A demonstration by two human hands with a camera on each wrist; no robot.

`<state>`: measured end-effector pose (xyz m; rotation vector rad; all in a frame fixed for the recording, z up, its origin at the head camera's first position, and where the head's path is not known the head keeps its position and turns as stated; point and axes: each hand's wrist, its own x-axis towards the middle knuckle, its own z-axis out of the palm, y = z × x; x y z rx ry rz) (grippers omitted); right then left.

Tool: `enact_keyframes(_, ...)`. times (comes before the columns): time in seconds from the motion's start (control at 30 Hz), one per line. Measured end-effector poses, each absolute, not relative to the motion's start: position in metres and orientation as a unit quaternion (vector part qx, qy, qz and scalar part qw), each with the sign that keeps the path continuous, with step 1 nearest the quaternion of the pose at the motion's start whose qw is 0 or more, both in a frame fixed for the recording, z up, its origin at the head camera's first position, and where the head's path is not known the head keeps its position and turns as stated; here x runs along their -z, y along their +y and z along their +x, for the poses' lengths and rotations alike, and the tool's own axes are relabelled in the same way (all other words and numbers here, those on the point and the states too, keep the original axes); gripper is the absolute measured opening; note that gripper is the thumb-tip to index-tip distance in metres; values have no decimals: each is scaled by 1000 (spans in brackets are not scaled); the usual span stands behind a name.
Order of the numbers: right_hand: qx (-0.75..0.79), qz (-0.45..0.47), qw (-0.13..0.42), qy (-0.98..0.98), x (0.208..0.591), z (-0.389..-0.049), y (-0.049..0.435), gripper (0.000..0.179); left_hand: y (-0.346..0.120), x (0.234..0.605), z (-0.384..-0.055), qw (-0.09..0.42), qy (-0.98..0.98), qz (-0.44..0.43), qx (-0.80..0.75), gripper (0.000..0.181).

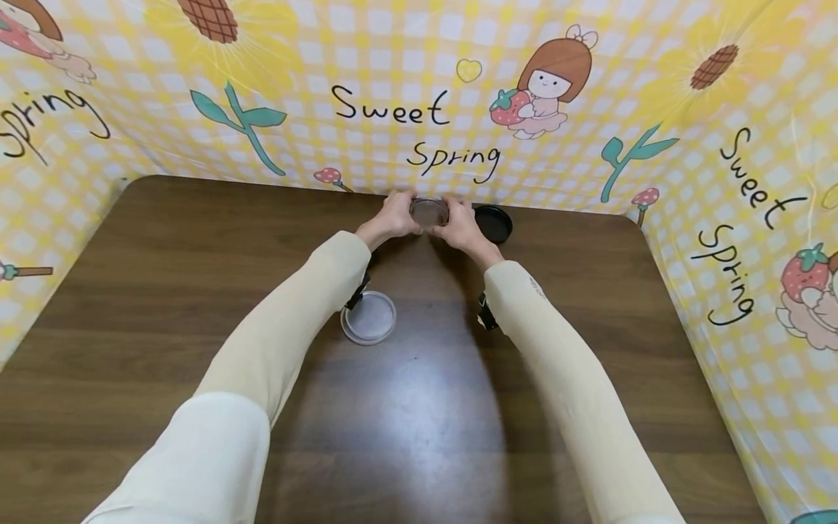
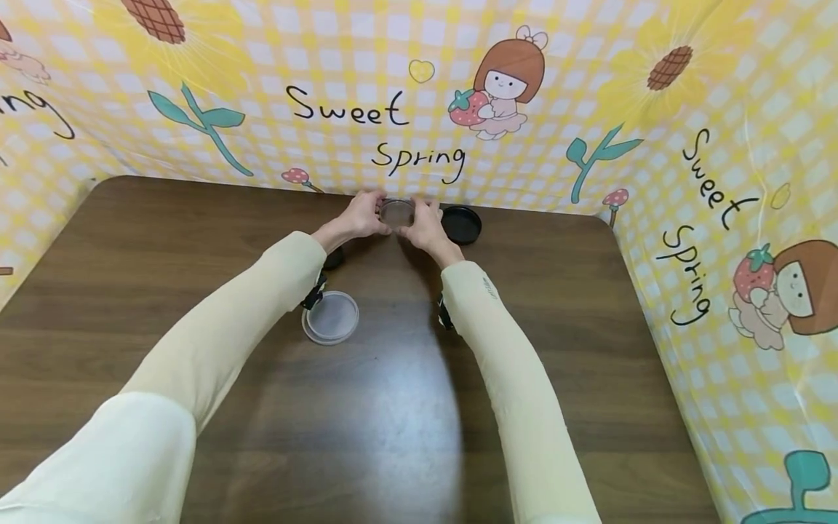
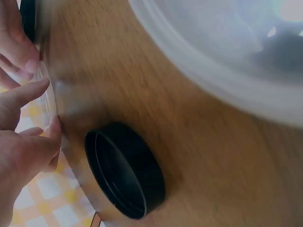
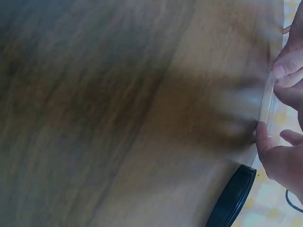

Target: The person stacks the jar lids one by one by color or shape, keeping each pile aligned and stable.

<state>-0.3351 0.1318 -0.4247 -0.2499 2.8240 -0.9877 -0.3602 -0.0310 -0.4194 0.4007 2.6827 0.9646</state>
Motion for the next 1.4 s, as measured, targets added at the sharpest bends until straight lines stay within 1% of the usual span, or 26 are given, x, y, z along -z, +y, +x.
enact_keyframes(0.1,326,-67,77,940,425,-339,130,71,-30,420,-360,135,923,137,-334,74)
enact_keyframes(0.2,325,-61,83,940,426,-342,128,69,-31,420,-360,134,923,137,-333,72)
enact_keyframes(0.47,318,-56,86,943,427,-343,125,69,-34,422,-362,121,923,157,-329,56)
enact_keyframes(0.6,315,-57,88,943,426,-340,128,69,-35,423,-363,116,920,172,-331,53)
enact_keyframes(0.87,332,-86,75,936,426,-338,132,70,-40,420,-362,138,905,167,-365,63)
enact_keyframes(0.97,351,-95,71,929,428,-336,135,69,-42,421,-362,143,899,175,-376,64)
enact_keyframes(1.17,378,-102,72,917,428,-334,138,69,-44,423,-362,138,891,179,-394,62)
enact_keyframes(1.4,383,-100,77,915,429,-330,141,69,-43,421,-358,155,885,165,-406,64)
